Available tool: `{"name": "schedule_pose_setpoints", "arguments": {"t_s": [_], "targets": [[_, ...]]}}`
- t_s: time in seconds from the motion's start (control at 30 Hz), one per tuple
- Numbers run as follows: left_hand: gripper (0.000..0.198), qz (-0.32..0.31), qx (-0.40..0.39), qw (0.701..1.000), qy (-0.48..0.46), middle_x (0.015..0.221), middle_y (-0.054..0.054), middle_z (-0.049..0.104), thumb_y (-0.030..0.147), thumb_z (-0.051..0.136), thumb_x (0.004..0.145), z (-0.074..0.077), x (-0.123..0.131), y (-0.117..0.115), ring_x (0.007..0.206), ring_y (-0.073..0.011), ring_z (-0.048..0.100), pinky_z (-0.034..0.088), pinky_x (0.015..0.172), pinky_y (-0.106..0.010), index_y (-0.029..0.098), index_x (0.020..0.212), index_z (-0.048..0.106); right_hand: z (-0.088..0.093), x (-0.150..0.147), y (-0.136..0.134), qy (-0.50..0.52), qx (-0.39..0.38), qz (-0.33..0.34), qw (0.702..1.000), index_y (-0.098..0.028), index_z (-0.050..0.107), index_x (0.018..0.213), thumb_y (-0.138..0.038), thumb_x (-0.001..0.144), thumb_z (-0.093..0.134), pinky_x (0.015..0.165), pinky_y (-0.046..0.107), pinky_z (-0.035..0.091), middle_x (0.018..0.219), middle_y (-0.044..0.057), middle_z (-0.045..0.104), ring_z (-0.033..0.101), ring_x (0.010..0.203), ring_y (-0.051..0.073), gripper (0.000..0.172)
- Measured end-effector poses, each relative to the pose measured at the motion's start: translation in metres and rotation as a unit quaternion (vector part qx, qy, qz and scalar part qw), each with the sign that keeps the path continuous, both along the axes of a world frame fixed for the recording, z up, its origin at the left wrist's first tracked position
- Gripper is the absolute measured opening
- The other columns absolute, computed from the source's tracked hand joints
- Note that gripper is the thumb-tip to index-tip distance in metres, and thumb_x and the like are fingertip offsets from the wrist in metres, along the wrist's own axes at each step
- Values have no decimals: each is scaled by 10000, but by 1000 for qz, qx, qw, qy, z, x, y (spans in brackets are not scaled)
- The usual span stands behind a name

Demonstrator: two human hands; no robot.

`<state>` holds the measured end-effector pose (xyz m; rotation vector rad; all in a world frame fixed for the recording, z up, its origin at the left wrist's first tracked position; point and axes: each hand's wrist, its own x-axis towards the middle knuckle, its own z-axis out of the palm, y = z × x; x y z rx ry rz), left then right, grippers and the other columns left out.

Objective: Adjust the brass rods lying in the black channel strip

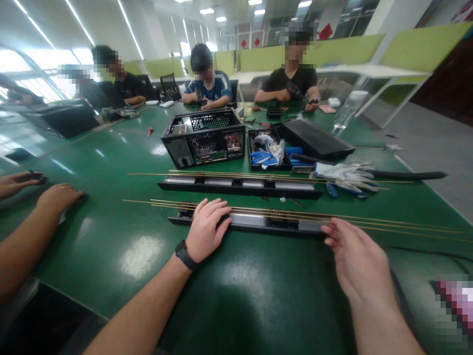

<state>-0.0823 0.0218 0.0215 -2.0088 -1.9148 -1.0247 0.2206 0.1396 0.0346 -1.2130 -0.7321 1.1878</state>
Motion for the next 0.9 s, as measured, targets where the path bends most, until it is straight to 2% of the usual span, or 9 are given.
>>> {"name": "schedule_pose_setpoints", "arguments": {"t_s": [0.1,0.27,0.43,0.6,0.8,0.9], "targets": [[206,1,0,1000,-1,1299,-66,729,242,631,989,1,0,0,1308,-255,620,355,1210,-522,246,1190,675,0,-1,-1,-5,-5,35,999,-96,771,854,-272,589,888,536,161,524,932,146,713,694,807,190,339],[195,0,1,1000,-2,1305,-68,726,247,620,996,2,0,-1,1308,-250,620,353,1215,-518,242,1183,676,0,-1,0,8,14,-27,1000,-116,765,836,-234,566,871,517,148,511,889,115,707,698,774,179,314],[202,1,-1,1000,-1,1308,-73,724,248,615,996,1,0,0,1312,-256,619,361,1212,-523,244,1187,679,2,-1,-1,14,2,20,1000,-91,769,839,-264,557,905,518,159,515,919,138,714,698,784,190,358],[208,-5,4,1000,-1,1309,-82,724,242,611,996,1,0,0,1305,-259,624,360,1211,-534,242,1191,684,4,-1,-1,16,19,-50,998,-98,769,834,-217,583,879,535,144,505,878,111,706,694,767,163,299],[195,-3,8,1000,5,1299,-81,729,251,607,1001,2,0,0,1299,-257,629,369,1205,-523,238,1180,684,3,0,-3,11,9,20,1000,-122,781,860,-272,626,873,536,166,508,943,118,723,700,809,179,293],[198,-3,7,1000,8,1301,-80,727,255,599,1005,1,0,0,1297,-259,630,367,1204,-524,238,1185,682,1,2,0,12,15,-23,1000,-132,773,832,-255,627,869,551,158,502,897,100,716,697,812,168,257]]}}
